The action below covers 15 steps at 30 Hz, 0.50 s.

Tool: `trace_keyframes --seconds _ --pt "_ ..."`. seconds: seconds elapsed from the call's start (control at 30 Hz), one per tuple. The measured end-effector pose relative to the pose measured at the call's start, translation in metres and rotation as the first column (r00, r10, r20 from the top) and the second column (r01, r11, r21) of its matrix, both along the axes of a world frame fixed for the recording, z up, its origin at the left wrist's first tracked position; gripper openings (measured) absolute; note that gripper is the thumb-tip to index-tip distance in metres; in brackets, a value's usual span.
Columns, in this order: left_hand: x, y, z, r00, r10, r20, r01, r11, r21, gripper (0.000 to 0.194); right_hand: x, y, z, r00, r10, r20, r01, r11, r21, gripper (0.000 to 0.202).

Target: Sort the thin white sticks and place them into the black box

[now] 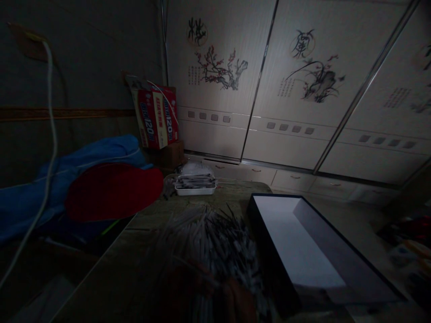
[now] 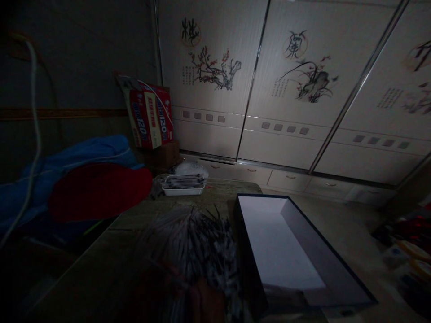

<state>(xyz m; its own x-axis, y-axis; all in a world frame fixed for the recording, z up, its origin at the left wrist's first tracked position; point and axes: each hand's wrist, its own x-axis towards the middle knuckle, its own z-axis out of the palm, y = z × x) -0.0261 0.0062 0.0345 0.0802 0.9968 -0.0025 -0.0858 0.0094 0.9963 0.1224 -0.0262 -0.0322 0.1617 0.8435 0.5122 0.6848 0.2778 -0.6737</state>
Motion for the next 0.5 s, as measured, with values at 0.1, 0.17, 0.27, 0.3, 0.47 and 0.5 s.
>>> trace_keyframes --seconds 0.1,0.17,0.27,0.3,0.47,0.5 --pt "0.001 0.0 -0.002 1.0 0.008 -0.016 -0.008 1.0 0.007 0.026 -0.001 -0.003 0.004 0.998 -0.037 -0.058 0.037 0.999 -0.004 0.048" --pt "0.0 0.0 -0.003 1.0 0.022 -0.021 -0.021 1.0 0.018 0.026 -0.002 -0.004 0.007 0.994 -0.073 -0.077 0.073 0.997 -0.009 0.044" --pt "0.0 0.0 -0.002 0.999 0.045 -0.021 -0.044 0.998 0.044 0.026 -0.002 -0.004 0.007 0.997 -0.078 -0.022 0.077 0.997 -0.017 0.047" --pt "0.001 -0.001 -0.001 0.998 0.052 -0.019 -0.051 0.997 0.054 0.026 -0.001 -0.003 0.006 0.997 -0.073 0.006 0.073 0.997 -0.022 0.05" --pt "0.007 -0.005 0.002 0.998 0.061 -0.009 -0.06 0.994 0.091 0.025 0.001 -0.003 -0.002 0.998 -0.039 0.042 0.038 0.999 0.007 0.047" --pt "0.008 -0.005 0.003 0.998 0.06 -0.008 -0.059 0.994 0.093 0.023 0.0 -0.003 -0.003 0.998 -0.045 0.037 0.045 0.999 0.019 0.044"
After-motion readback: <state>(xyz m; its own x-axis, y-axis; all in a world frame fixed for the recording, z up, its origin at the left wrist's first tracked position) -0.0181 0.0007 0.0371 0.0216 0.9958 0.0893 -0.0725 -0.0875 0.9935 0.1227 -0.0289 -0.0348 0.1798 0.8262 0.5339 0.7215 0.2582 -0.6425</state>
